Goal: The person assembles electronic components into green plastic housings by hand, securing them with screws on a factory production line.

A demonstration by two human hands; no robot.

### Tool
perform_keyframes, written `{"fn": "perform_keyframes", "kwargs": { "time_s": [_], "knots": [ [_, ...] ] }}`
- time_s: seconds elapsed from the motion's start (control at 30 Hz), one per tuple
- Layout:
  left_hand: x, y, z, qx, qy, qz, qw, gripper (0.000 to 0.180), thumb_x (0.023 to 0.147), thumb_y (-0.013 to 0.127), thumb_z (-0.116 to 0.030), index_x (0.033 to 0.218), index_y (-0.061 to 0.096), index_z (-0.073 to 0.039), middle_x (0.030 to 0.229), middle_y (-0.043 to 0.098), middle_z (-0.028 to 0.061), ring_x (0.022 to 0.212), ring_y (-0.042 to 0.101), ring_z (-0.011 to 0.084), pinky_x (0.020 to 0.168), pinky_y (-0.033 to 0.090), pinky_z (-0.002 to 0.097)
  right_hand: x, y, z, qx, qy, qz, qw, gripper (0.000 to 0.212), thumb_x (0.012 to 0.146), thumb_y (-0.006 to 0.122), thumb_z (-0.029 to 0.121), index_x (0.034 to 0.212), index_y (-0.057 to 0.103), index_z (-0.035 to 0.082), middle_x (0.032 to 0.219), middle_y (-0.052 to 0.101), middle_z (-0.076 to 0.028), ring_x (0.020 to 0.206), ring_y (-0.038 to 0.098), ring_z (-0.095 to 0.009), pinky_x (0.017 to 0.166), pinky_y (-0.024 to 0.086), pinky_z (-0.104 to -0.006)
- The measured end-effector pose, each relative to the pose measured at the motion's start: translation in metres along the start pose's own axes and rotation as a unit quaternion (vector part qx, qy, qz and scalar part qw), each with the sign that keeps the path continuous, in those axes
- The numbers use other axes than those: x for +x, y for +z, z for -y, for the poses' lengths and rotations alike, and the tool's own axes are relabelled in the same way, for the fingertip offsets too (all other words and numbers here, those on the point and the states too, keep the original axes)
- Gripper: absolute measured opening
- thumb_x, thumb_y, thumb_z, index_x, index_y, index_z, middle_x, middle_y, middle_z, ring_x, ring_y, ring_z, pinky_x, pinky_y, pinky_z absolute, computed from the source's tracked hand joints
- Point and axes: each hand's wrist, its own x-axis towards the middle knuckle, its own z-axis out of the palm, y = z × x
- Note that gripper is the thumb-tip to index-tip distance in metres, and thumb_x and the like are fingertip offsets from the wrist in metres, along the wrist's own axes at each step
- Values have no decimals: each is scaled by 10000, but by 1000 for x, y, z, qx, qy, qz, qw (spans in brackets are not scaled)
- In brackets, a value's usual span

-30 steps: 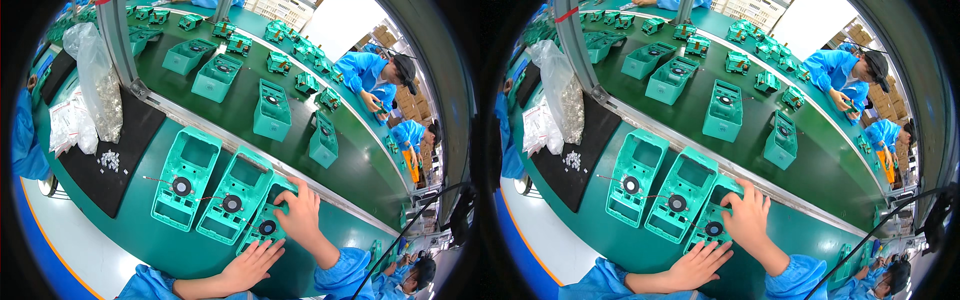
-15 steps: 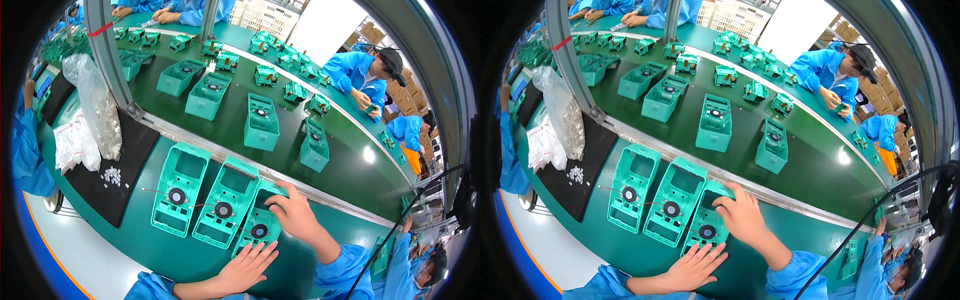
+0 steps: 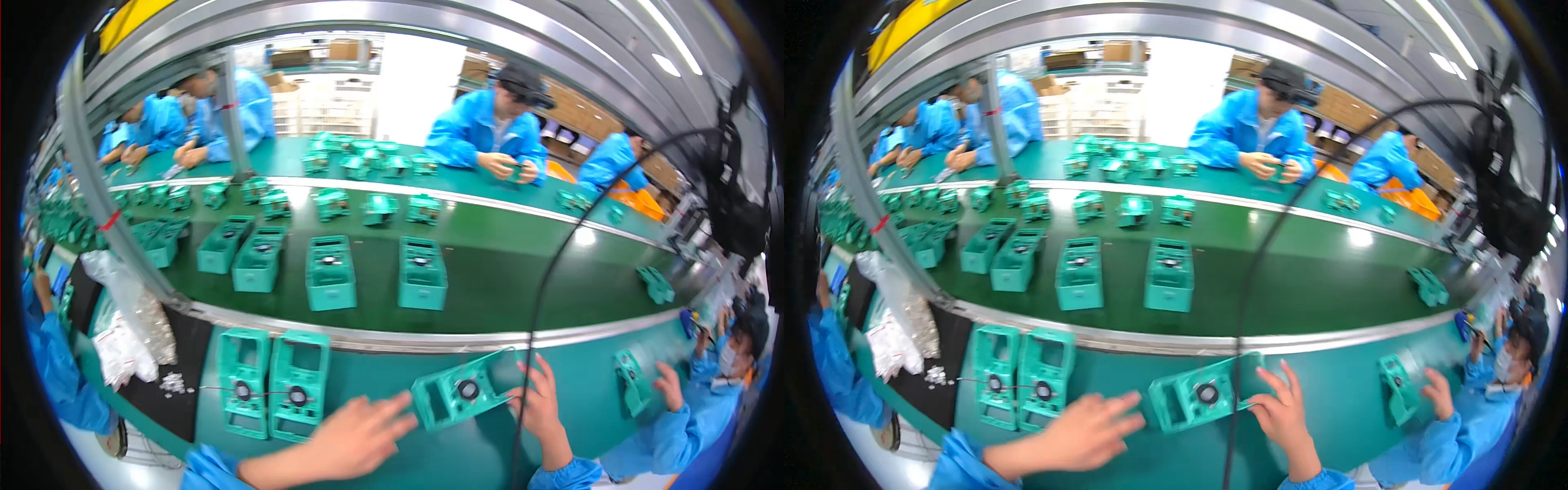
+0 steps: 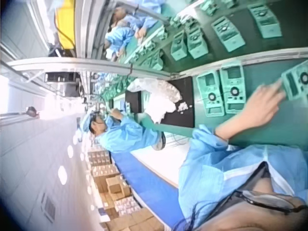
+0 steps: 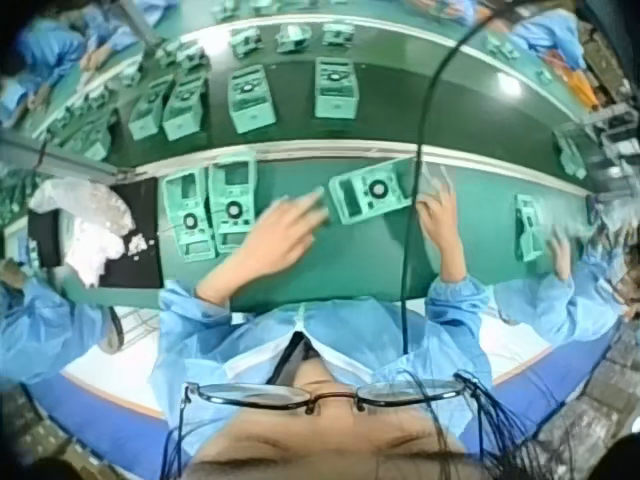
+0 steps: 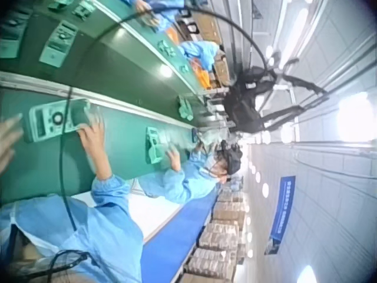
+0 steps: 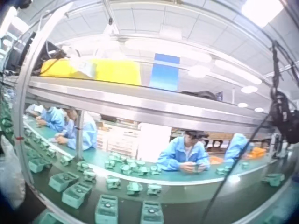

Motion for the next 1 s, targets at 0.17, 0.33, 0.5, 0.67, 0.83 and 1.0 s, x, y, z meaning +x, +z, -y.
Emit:
{"fn": "perform_keyframes", "kwargs": {
  "time_s": [0.17, 0.33, 0.5, 0.67, 0.83, 1.0],
  "knots": [
    [154, 23, 47, 151, -107, -23, 982, 474, 690, 579, -122, 1136, 447, -34, 1240, 407, 172, 746, 588, 307, 616, 487, 413, -113, -36, -87, -151, 284, -182, 929, 149, 648, 647, 6, 747, 541, 39, 1078, 536, -70, 1130, 378, -402, 938, 322, -462],
    [235, 76, 104, 110, -266, -61, 956, 518, 766, 581, -260, 1147, 368, 19, 1203, 394, 204, 799, 598, 310, 655, 491, 411, -146, -61, -148, -258, 341, -245, 870, 128, 686, 633, 43, 772, 542, 18, 955, 553, -85, 1051, 440, -393, 939, 332, -460],
    [234, 75, 101, 102, -339, -90, 931, 450, 719, 602, -471, 842, 572, -39, 804, 596, 129, 752, 608, 297, 626, 476, 407, -155, -74, -159, -416, 377, -249, 789, 127, 677, 611, 113, 749, 566, 19, 829, 563, -135, 889, 504, -346, 861, 377, -447],
    [187, 48, 82, 49, -326, -61, 942, 424, 625, 580, -458, 784, 636, -69, 788, 619, 126, 758, 603, 313, 653, 481, 413, -136, -82, -107, -440, 630, -115, 630, 462, 711, 602, 175, 1154, 477, 150, 1250, 409, -105, 1156, 350, -364, 838, 375, -521],
    [116, 14, 16, 94, -34, -20, 995, 263, 698, 541, -289, 710, 571, -28, 796, 564, 127, 716, 574, 309, 575, 477, 421, -46, -74, -43, -3, 243, -165, 956, 427, 713, 586, 146, 1123, 496, 72, 1217, 448, -123, 1166, 380, -321, 955, 309, -418],
    [24, -7, -11, 160, 271, -8, 949, 115, 675, 520, -182, 673, 502, -69, 770, 448, 56, 690, 468, 215, 652, 416, 318, 62, -65, 97, 161, 49, 122, 978, 468, 656, 639, 116, 1092, 501, 18, 1101, 525, -149, 1056, 488, -283, 908, 370, -354]
  ]
}}
